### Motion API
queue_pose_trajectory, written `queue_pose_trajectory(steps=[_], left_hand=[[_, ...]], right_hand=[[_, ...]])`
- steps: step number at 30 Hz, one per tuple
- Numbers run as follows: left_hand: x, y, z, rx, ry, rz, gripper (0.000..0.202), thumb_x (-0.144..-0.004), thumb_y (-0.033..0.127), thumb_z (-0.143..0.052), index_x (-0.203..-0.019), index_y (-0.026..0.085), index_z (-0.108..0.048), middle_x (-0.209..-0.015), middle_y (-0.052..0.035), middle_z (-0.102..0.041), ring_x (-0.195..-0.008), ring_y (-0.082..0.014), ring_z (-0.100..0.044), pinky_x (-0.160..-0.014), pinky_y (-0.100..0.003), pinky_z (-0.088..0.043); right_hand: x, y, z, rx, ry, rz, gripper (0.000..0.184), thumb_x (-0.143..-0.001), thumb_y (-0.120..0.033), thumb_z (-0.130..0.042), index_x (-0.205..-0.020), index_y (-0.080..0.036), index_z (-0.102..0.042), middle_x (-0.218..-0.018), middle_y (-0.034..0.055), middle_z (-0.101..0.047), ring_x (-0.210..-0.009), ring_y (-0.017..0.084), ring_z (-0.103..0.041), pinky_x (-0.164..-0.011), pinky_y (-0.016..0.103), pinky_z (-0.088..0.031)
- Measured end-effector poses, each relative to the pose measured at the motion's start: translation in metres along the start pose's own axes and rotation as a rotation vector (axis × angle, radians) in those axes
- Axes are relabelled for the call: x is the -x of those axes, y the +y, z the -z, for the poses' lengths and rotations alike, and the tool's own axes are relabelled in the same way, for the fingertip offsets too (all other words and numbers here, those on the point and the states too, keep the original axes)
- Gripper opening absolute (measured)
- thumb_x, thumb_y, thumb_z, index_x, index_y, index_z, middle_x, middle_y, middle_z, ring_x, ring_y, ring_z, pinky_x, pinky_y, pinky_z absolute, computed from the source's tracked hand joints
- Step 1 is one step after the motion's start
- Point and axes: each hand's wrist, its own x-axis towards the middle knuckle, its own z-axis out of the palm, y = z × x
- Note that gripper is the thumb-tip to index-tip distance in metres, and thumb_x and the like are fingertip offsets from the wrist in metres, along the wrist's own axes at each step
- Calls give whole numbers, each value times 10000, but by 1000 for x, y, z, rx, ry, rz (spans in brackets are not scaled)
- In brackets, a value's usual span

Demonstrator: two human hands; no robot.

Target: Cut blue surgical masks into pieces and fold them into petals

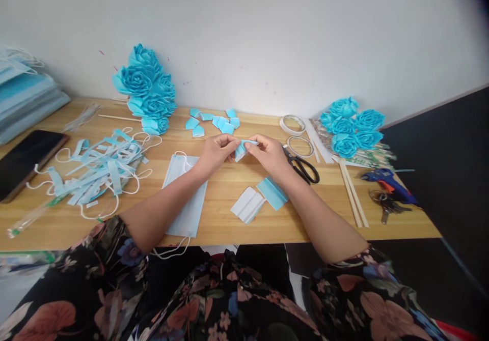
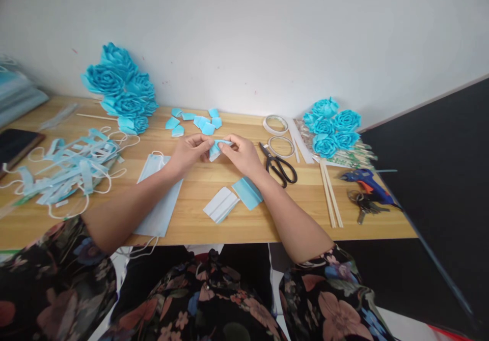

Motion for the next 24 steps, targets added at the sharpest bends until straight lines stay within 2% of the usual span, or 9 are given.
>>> queue_pose_trajectory(steps=[4,8,15,18,24], left_hand=[[1,-2,-2,7,-61,16,293,-790,406,-740,-766,143,-612,-600,3,-631,-494,-71,-539,-492,-187,-433],[2,-5,-3,-17,-98,58,258,-799,353,-746,-783,141,-601,-661,-9,-663,-503,-55,-544,-490,-167,-445],[1,-2,-3,13,-49,64,222,-812,308,-723,-761,139,-588,-645,0,-647,-500,-60,-546,-492,-178,-444],[0,0,-3,25,-28,50,240,-802,321,-736,-741,140,-591,-611,12,-623,-492,-59,-540,-491,-176,-444],[0,-3,-2,19,-38,54,285,-779,374,-758,-760,143,-592,-637,-1,-649,-489,-65,-547,-487,-186,-455]], right_hand=[[0,-3,0,-35,57,0,208,-859,-405,-634,-793,-207,-623,-724,-15,-629,-681,143,-561,-646,266,-442],[1,-6,0,-69,84,-22,242,-852,-422,-643,-745,-213,-582,-670,-25,-575,-625,127,-503,-580,252,-401],[1,-9,-1,-176,-3,10,278,-829,-465,-689,-836,-203,-596,-741,-20,-607,-666,122,-534,-620,249,-427],[0,-6,-2,-133,-34,22,275,-796,-436,-720,-854,-197,-596,-788,-12,-640,-725,135,-565,-661,252,-446],[-1,-1,-2,-30,49,31,247,-820,-408,-677,-732,-198,-581,-690,-31,-574,-644,120,-493,-616,252,-400]])
